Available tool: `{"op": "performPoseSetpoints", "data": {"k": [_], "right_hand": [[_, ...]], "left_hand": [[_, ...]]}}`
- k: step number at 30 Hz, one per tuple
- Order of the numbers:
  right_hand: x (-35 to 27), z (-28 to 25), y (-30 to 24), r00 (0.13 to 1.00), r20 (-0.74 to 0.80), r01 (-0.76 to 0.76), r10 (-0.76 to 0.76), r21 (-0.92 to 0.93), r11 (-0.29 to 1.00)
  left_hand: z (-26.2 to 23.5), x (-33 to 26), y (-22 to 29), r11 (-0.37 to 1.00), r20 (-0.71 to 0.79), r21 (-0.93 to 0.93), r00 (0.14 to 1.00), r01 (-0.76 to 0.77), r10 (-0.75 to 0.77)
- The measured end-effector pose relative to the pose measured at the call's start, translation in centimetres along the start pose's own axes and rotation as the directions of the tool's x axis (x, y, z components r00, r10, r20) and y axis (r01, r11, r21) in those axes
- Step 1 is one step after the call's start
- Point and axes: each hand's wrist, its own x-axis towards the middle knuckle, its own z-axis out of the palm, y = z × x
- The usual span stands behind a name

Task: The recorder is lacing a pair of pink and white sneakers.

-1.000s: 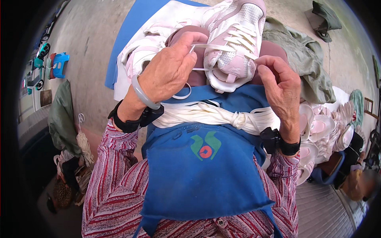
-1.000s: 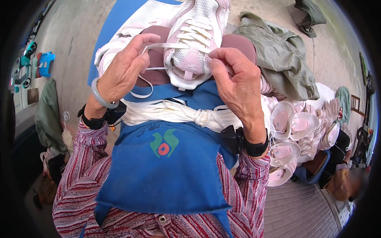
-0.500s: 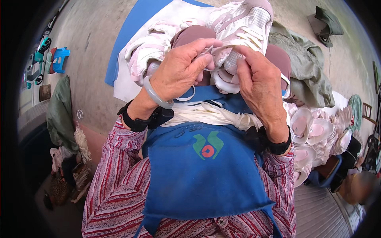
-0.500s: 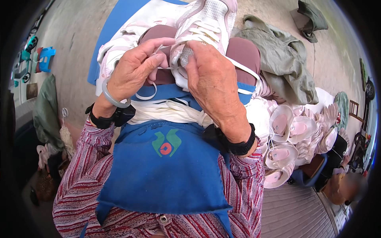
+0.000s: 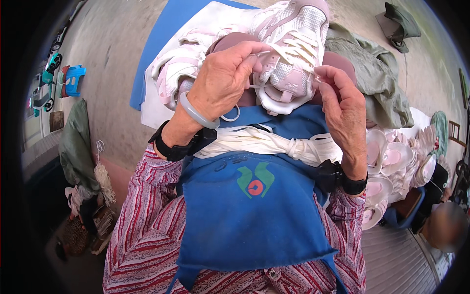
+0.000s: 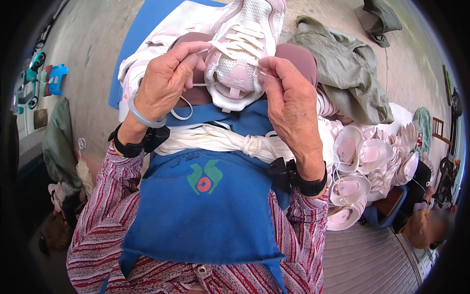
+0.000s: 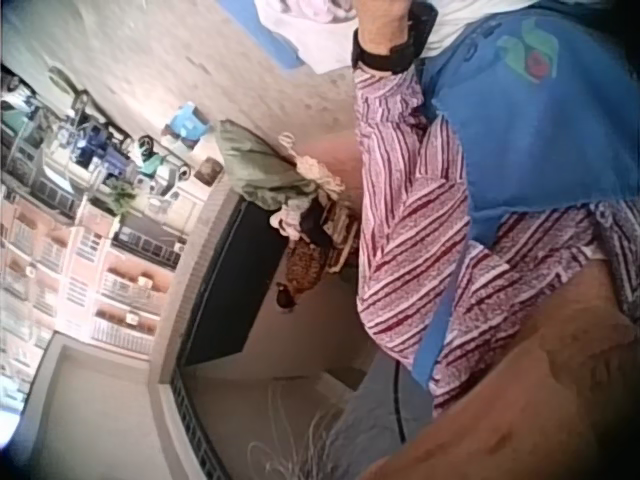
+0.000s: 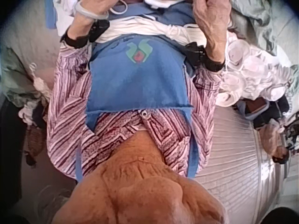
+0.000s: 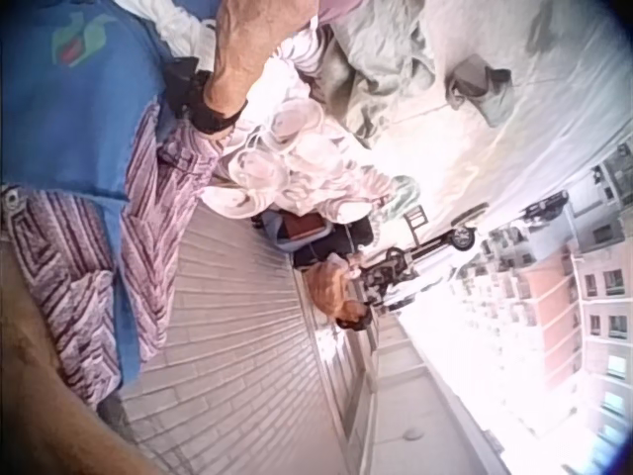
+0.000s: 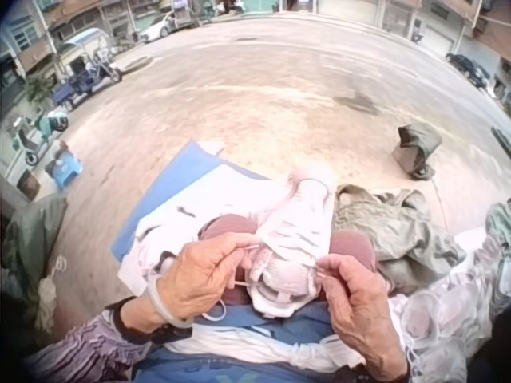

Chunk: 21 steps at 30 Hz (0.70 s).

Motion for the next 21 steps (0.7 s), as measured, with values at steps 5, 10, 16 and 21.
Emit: {"op": "performPoseSetpoints", "data": {"k": [5,10,16,21], "right_hand": [[-0.1,-1.4,1.3,0.996,0.002,-0.094,0.094,-0.017,0.995],[0.4,-0.6,2.4,0.99,-0.067,0.125,-0.125,-0.014,0.992],[0.8,-0.2,2.6,0.962,-0.06,0.246,-0.265,-0.221,0.944],[0.9,-0.4,2.4,0.975,-0.052,0.207,-0.215,-0.119,0.971]], "left_hand": [[0.3,0.3,0.1,0.993,-0.083,-0.053,0.991,0.105,-0.109],[0.4,0.6,0.0,0.995,-0.09,0.103,0.996,0.0,0.009],[0.2,0.6,-0.3,0.975,-0.067,0.213,0.995,-0.061,0.077],[-0.5,1.3,0.2,0.924,-0.028,0.346,0.983,-0.163,0.184]]}}
